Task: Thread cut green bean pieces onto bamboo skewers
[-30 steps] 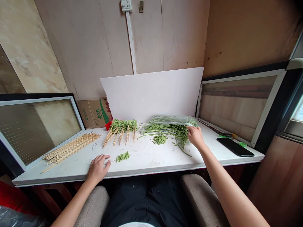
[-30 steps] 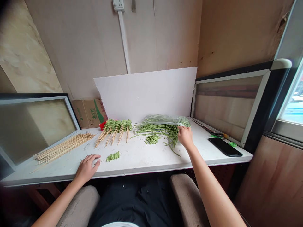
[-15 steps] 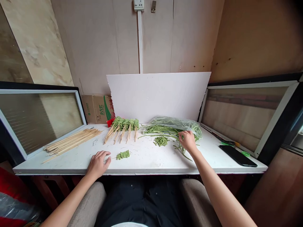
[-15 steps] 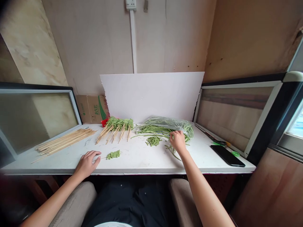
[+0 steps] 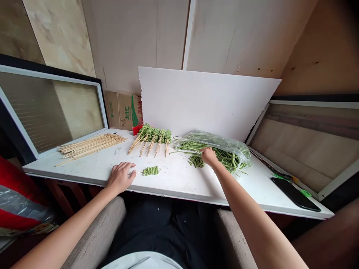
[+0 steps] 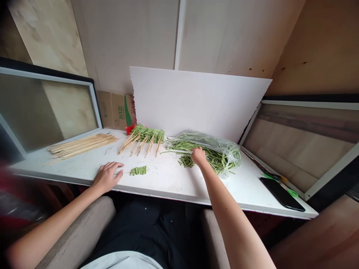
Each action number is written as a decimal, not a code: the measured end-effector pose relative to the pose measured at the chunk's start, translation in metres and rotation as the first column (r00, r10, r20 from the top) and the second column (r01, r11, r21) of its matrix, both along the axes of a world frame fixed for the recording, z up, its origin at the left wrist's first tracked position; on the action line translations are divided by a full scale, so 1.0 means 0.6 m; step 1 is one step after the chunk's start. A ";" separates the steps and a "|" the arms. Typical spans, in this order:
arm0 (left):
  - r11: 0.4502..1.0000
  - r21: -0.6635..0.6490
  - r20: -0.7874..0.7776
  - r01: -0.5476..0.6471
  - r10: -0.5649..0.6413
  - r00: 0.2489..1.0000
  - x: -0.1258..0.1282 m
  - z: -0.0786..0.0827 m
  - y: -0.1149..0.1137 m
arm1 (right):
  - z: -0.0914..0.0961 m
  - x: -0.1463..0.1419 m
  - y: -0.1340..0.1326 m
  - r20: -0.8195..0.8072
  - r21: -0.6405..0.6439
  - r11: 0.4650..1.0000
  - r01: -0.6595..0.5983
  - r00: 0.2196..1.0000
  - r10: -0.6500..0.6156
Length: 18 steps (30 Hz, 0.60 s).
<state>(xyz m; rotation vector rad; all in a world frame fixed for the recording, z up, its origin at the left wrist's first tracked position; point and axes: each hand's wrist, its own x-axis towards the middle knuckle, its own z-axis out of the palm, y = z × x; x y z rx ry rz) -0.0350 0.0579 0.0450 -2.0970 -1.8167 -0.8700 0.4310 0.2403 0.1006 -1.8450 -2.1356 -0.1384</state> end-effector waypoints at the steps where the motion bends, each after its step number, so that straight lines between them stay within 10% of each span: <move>1: 1.000 0.000 0.003 0.000 0.000 1.000 0.001 0.000 0.000 | 0.000 -0.003 0.006 0.012 -0.009 1.000 0.001 1.000 0.000; 13: 0.969 0.122 0.073 0.213 -0.223 0.972 0.018 0.010 -0.031 | 0.012 0.033 0.059 0.139 -0.057 0.996 0.073 0.988 -0.065; 18: 0.771 0.166 0.008 0.615 -0.625 0.781 0.123 0.024 -0.111 | 0.020 0.066 0.078 0.146 -0.059 0.994 0.091 0.986 -0.081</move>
